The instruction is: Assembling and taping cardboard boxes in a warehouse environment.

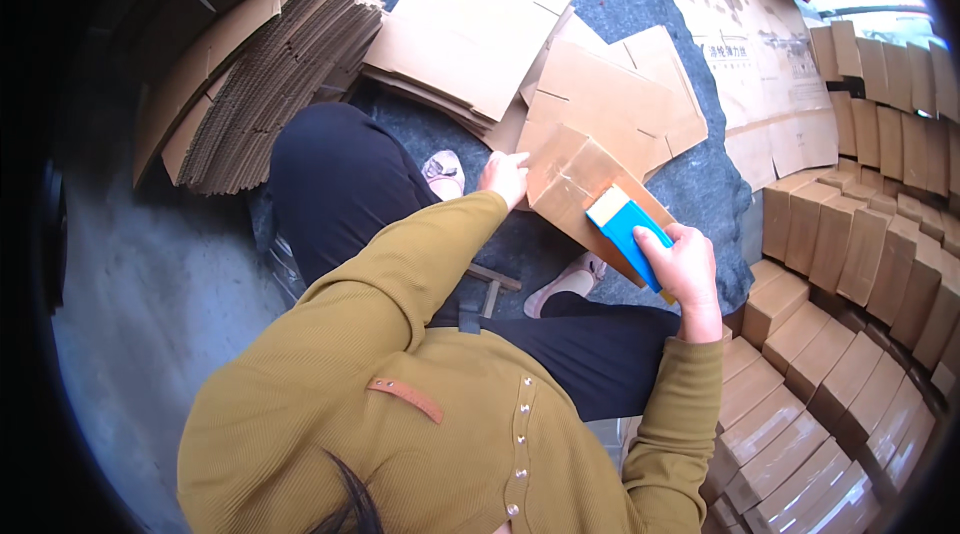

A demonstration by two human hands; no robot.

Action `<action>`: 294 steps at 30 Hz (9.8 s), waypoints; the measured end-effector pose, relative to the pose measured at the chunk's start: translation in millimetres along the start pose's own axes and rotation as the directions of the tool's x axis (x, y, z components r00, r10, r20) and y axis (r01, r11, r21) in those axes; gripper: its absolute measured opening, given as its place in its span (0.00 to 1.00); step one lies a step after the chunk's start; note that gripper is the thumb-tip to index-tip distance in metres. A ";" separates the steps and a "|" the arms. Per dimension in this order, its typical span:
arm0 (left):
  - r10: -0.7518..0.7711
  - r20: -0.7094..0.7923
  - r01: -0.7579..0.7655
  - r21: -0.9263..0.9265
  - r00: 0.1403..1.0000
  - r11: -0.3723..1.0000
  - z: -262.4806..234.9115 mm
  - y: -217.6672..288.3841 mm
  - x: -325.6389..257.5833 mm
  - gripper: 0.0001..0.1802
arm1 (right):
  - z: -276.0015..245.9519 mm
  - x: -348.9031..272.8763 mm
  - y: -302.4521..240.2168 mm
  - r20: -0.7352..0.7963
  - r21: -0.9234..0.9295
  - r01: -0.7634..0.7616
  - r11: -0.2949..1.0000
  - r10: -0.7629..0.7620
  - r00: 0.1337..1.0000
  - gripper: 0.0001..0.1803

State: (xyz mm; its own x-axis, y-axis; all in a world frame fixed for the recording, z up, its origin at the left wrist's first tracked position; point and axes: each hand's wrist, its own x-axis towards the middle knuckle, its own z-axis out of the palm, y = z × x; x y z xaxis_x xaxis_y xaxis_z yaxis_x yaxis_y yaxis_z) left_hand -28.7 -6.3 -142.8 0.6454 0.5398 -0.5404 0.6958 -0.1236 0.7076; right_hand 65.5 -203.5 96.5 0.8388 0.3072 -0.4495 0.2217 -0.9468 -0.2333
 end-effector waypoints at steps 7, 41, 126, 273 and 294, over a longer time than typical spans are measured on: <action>0.289 -0.389 -0.393 -0.217 0.874 0.894 -15.6 52.0 -24.2 0.12 | -3.3 0.0 9.6 -0.014 0.021 -0.009 1.000 0.009 1.000 0.26; 0.318 0.720 -0.677 0.280 0.617 0.681 -13.8 81.3 -91.4 0.08 | -28.9 54.0 36.8 0.059 0.092 -0.019 0.996 0.014 0.998 0.34; 0.638 0.666 -0.769 0.615 0.387 -0.175 100.0 135.3 -106.5 0.51 | 147.4 17.2 182.8 -0.393 -0.252 0.068 0.965 -0.167 0.904 0.34; 0.780 0.550 -0.387 0.817 0.298 -0.428 40.8 211.1 -32.3 0.20 | -36.4 74.9 83.8 -0.127 0.258 -0.296 0.920 0.336 0.933 0.22; 0.760 0.504 -0.717 0.693 0.411 -0.072 104.9 281.9 5.6 0.27 | -41.6 81.6 104.9 -0.097 0.320 -0.285 0.904 0.331 0.939 0.19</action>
State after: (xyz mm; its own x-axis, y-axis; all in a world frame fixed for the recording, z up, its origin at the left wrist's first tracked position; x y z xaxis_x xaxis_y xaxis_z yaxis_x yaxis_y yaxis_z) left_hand 204.1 -125.5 5.9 0.9525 -0.2920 0.0860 -0.2948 -0.9553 0.0213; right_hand 177.9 -281.7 71.2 0.9088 -0.0338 -0.4158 -0.1979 -0.9124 -0.3583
